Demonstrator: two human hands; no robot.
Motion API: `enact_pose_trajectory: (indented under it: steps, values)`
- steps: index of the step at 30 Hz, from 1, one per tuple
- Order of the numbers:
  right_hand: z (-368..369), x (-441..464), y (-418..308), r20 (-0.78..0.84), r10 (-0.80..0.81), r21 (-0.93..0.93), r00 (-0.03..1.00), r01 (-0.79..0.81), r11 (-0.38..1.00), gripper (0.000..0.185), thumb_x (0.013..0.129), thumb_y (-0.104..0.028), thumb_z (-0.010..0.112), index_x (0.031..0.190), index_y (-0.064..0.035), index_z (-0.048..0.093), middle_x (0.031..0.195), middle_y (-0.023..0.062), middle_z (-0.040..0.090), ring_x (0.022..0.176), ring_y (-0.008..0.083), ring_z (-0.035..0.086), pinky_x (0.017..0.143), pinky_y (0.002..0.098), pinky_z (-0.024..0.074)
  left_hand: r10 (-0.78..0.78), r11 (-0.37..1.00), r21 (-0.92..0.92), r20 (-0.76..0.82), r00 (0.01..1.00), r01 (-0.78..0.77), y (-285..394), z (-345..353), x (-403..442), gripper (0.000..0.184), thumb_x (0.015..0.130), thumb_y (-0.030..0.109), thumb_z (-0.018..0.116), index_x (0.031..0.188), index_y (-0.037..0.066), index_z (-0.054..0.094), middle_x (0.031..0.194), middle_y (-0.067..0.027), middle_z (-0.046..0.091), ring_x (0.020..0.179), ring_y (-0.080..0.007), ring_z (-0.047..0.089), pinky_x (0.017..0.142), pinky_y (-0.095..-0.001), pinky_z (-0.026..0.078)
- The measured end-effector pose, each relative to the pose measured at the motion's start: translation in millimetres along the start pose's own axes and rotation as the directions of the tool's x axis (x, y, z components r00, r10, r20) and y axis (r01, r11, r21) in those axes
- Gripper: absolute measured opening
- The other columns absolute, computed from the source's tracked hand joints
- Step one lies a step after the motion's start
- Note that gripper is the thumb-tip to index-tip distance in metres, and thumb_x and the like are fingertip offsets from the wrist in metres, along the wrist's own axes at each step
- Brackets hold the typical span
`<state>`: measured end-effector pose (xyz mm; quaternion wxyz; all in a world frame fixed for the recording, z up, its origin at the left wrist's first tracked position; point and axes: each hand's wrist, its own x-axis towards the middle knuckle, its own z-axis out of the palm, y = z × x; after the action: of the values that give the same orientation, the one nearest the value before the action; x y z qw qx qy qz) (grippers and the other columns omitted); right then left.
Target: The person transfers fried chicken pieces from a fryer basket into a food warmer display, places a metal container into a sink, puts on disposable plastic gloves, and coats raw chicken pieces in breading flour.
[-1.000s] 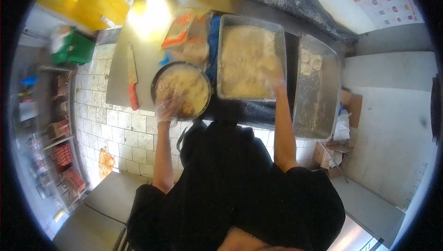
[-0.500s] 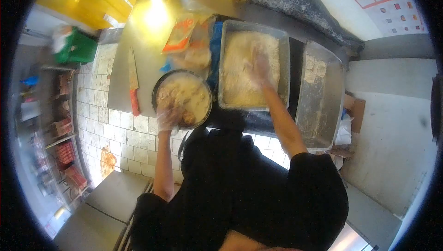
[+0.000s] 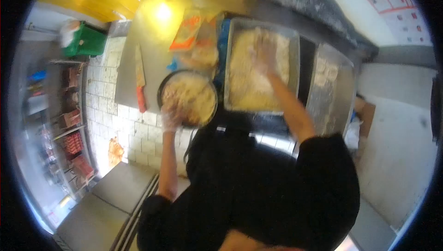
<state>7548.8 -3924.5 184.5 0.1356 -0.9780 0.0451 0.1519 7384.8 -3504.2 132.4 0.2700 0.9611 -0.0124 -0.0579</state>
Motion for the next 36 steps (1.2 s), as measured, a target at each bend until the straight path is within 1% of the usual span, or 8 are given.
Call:
enact_pose_trajectory:
  steps: [3,9,16,18,21,23,30,36]
  values:
    - [38,26,35,-0.385,-0.346,-0.264,0.855,0.258,0.930,0.075,0.094,-0.041,0.052,0.153,-0.0038,0.022,0.158,0.0183,0.025,0.147,0.0370,0.018,0.120,0.0492,0.0084,0.126,0.967,-0.201,-0.149,0.981,-0.155,9,-1,12,0.046,0.086,0.025,0.067,0.128,0.009,0.059,0.122,-0.0178,0.063,0.115,-0.0362,0.057,0.095,-0.0440,0.046]
    - [36,31,26,-0.523,-0.217,0.000,0.824,0.254,0.967,0.072,0.095,-0.037,0.051,0.153,-0.0045,0.023,0.160,0.0163,0.021,0.147,0.0386,0.014,0.120,0.0492,0.0057,-0.054,0.920,-0.391,-0.050,0.997,0.030,1,9,20,0.043,0.084,0.027,0.069,0.122,0.008,0.064,0.124,-0.0172,0.062,0.112,-0.0377,0.058,0.095,-0.0435,0.047]
    - [55,63,91,-0.432,-0.336,0.127,0.837,0.425,0.896,0.064,0.095,-0.038,0.052,0.148,-0.0081,0.035,0.152,0.0194,0.035,0.141,0.0350,0.032,0.118,0.0416,0.0227,0.282,0.959,0.030,-0.092,0.955,-0.280,-38,29,17,0.045,0.083,0.033,0.068,0.122,0.010,0.064,0.124,-0.0161,0.062,0.118,-0.0361,0.054,0.099,-0.0446,0.042]
    - [-4,22,79,-0.103,-0.044,0.247,0.994,0.069,0.967,0.060,0.094,-0.037,0.054,0.145,-0.0088,0.039,0.147,0.0202,0.042,0.135,0.0336,0.042,0.113,0.0391,0.0326,0.303,0.953,0.028,-0.026,0.953,-0.302,-39,29,10,0.045,0.084,0.032,0.067,0.123,0.011,0.063,0.127,-0.0160,0.060,0.121,-0.0356,0.052,0.101,-0.0450,0.041]
    - [-24,-15,87,0.211,-0.201,0.061,0.957,0.192,0.980,0.063,0.088,-0.041,0.060,0.141,-0.0097,0.045,0.146,0.0175,0.045,0.132,0.0317,0.045,0.112,0.0383,0.0340,0.225,0.959,-0.160,-0.074,0.972,-0.234,-21,20,15,0.043,0.086,0.029,0.066,0.126,0.014,0.062,0.130,-0.0154,0.058,0.124,-0.0353,0.050,0.104,-0.0458,0.039]
    - [-19,-29,81,0.139,-0.171,-0.025,0.975,0.176,0.984,0.060,0.087,-0.040,0.061,0.137,-0.0090,0.049,0.142,0.0178,0.049,0.129,0.0320,0.048,0.110,0.0389,0.0366,0.545,0.823,0.290,-0.158,0.823,-0.489,-13,9,17,0.042,0.087,0.026,0.065,0.127,0.016,0.061,0.135,-0.0145,0.056,0.127,-0.0358,0.048,0.108,-0.0450,0.036]
    - [-69,-57,21,0.422,0.021,-0.245,0.906,0.092,0.965,0.051,0.084,-0.040,0.063,0.124,-0.0078,0.059,0.129,0.0165,0.059,0.120,0.0335,0.055,0.105,0.0418,0.0421,0.323,0.933,-0.116,-0.146,0.935,-0.340,-8,13,22,0.045,0.087,0.025,0.064,0.131,0.019,0.059,0.142,-0.0118,0.050,0.130,-0.0340,0.046,0.110,-0.0472,0.035]
    - [-109,-67,23,0.225,0.053,-0.315,0.973,0.021,0.949,0.042,0.081,-0.028,0.061,0.113,-0.0011,0.065,0.115,0.0225,0.065,0.103,0.0353,0.065,0.091,0.0436,0.0511,0.573,0.794,0.319,-0.110,0.812,-0.518,-27,28,21,0.046,0.087,0.028,0.062,0.133,0.020,0.057,0.143,-0.0093,0.049,0.131,-0.0330,0.046,0.109,-0.0465,0.036]
